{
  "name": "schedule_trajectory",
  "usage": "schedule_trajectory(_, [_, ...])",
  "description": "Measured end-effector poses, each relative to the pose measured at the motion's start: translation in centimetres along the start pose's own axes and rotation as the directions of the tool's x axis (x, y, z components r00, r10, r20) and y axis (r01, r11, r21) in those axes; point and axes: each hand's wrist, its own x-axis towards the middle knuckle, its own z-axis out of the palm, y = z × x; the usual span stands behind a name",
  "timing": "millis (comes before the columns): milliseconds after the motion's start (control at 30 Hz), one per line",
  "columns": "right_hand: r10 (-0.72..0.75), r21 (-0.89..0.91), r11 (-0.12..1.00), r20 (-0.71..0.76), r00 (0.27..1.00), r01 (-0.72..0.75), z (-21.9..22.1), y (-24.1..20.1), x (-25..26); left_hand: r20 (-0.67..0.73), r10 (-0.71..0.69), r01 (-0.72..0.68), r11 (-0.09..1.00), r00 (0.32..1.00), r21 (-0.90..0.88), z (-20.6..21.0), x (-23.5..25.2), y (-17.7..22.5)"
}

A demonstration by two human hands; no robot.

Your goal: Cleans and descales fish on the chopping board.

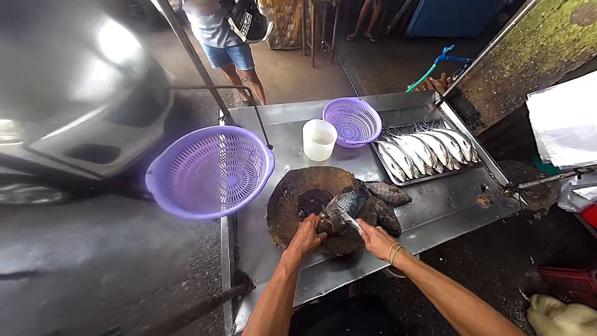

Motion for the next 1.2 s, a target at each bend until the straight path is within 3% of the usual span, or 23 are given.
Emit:
schedule_trajectory(100, [0.054,-0.02,0.998,0.005,0.999,-0.054,-1.9,2.2,2.5,0.012,0.017,-0.018,0.999,1.0,0.037,0.1,0.2,0.1])
schedule_trajectory(233, [-0.073,-0.027,0.997,0.058,0.996,0.074,-1.3,-2.5,0.2,0.004,0.032,-0.032,0.999,0.999,0.029,0.2,0.0,-0.3])
schedule_trajectory(333, [0.004,-0.111,0.994,0.068,0.998,0.004,-3.4,-0.4,3.4,0.004,0.05,-0.05,0.998,0.999,0.032,0.4,-0.1,-0.1])
schedule_trajectory(433, [-0.018,-0.158,0.987,0.067,0.998,0.029,-2.5,-2.1,2.1,-0.017,0.071,-0.07,0.997,0.997,0.036,0.5,-0.2,-0.4])
schedule_trajectory(500, [-0.061,-0.194,0.977,0.126,0.99,0.085,-4.2,-1.2,1.7,-0.012,0.071,-0.07,0.997,0.997,0.034,0.7,-0.4,-0.4])
schedule_trajectory(567, [-0.01,-0.167,0.986,0.093,0.996,0.025,-5.7,1.0,3.7,0.003,0.077,-0.077,0.996,0.997,0.043,0.6,-0.1,-0.4])
schedule_trajectory(667, [-0.035,-0.053,0.998,0.041,0.999,0.037,-2.3,-0.9,2.5,-0.006,0.089,-0.089,0.995,0.996,0.051,0.7,-0.5,-0.6])
schedule_trajectory(733, [-0.073,-0.088,0.993,0.09,0.993,0.08,-3.0,-2.3,0.7,-0.025,0.097,-0.096,0.994,0.995,0.051,0.8,-0.4,-0.5])
schedule_trajectory(833, [0.016,-0.093,0.996,0.065,0.998,-0.009,-4.4,0.5,2.8,-0.016,0.104,-0.103,0.992,0.994,0.068,0.7,-0.4,-0.4])
schedule_trajectory(933, [-0.061,-0.072,0.995,0.066,0.996,0.066,-2.3,-1.3,1.2,-0.027,0.105,-0.103,0.992,0.994,0.068,0.5,-0.3,-0.6])
schedule_trajectory(1000, [-0.07,-0.1,0.992,0.088,0.994,0.079,-3.8,-1.3,0.5,-0.031,0.101,-0.098,0.993,0.994,0.072,0.5,-0.2,-0.6])
schedule_trajectory(1067, [0.009,-0.049,0.999,0.053,0.999,-0.007,-4.5,1.2,2.1,-0.009,0.078,-0.076,0.993,0.997,0.091,0.3,-0.3,-0.4])
schedule_trajectory(1133, [0.019,0.059,0.998,0.007,1.0,-0.019,-1.6,1.4,1.7,-0.007,0.06,-0.059,0.993,0.998,0.106,0.3,-0.5,-0.2])
schedule_trajectory(1200, [-0.086,0.119,0.989,0.025,0.996,0.082,0.9,-0.9,-1.2,-0.048,0.052,-0.047,0.993,0.998,0.108,0.3,-0.4,0.0])
